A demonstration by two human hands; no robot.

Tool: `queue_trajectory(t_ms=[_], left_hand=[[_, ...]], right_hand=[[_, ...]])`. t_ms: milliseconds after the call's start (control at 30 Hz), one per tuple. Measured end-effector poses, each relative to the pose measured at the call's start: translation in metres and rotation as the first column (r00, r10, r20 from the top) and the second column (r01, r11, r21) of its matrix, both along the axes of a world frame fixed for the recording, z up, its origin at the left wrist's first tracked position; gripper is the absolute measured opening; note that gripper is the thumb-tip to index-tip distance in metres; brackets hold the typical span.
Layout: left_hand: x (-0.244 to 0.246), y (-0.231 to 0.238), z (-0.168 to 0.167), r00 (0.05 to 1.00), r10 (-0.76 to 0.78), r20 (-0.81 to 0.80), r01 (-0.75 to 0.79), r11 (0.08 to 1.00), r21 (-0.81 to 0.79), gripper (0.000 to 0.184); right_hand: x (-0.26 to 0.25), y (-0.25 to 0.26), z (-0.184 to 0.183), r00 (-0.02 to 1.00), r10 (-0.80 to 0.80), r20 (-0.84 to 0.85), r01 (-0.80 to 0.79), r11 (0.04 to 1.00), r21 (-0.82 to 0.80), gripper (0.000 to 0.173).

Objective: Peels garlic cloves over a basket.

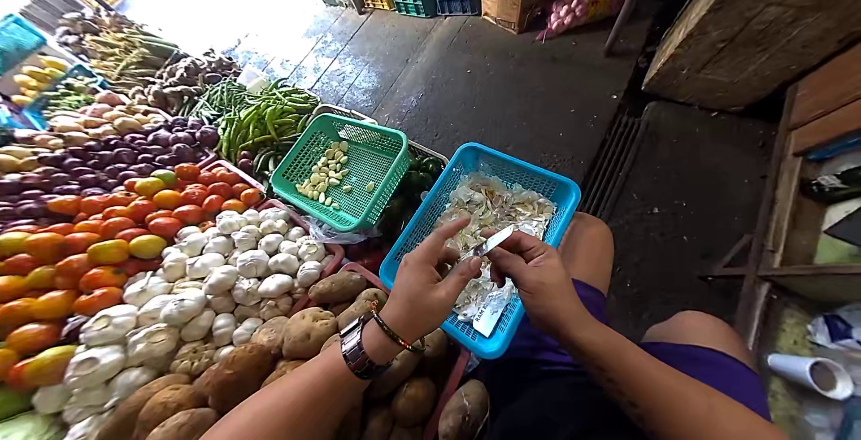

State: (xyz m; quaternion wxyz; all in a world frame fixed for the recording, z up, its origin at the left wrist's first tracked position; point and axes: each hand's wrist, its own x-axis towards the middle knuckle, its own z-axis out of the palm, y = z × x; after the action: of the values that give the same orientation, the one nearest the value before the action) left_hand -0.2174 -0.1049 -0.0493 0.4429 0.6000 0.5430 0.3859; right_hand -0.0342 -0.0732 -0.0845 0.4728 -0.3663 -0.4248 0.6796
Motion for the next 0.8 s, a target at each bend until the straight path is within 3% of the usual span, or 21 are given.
queue_trajectory(t_ms=[133, 333, 533, 700, 800], left_hand=[[0.001, 0.000, -0.004, 0.995, -0.016, -0.103, 0.022, 0.998, 0.059, 0.034], [0.003, 0.000, -0.002, 0.998, 0.005, -0.056, -0.001, 0.998, 0.062, 0.029], [0.003, 0.000, 0.003, 0.999, 0.012, 0.034, -0.011, 1.000, -0.015, 0.029], [0.004, 0.002, 0.010, 0.962, 0.076, 0.262, -0.024, 0.980, -0.196, 0.027], [0.005, 0.002, 0.018, 0.925, 0.130, 0.358, -0.025, 0.958, -0.284, 0.028]], right_hand=[[0.000, 0.000, 0.001, 0.995, -0.017, 0.102, 0.009, 0.996, 0.083, 0.012], [0.002, 0.002, 0.004, 0.998, 0.000, 0.059, 0.000, 1.000, 0.002, 0.007], [0.001, 0.006, 0.001, 1.000, -0.022, 0.010, 0.022, 0.999, -0.032, 0.015], [-0.003, 0.003, 0.004, 0.997, -0.015, -0.079, 0.004, 0.990, -0.138, 0.020], [-0.003, 0.003, 0.002, 0.993, -0.036, -0.110, 0.028, 0.997, -0.074, 0.022]])
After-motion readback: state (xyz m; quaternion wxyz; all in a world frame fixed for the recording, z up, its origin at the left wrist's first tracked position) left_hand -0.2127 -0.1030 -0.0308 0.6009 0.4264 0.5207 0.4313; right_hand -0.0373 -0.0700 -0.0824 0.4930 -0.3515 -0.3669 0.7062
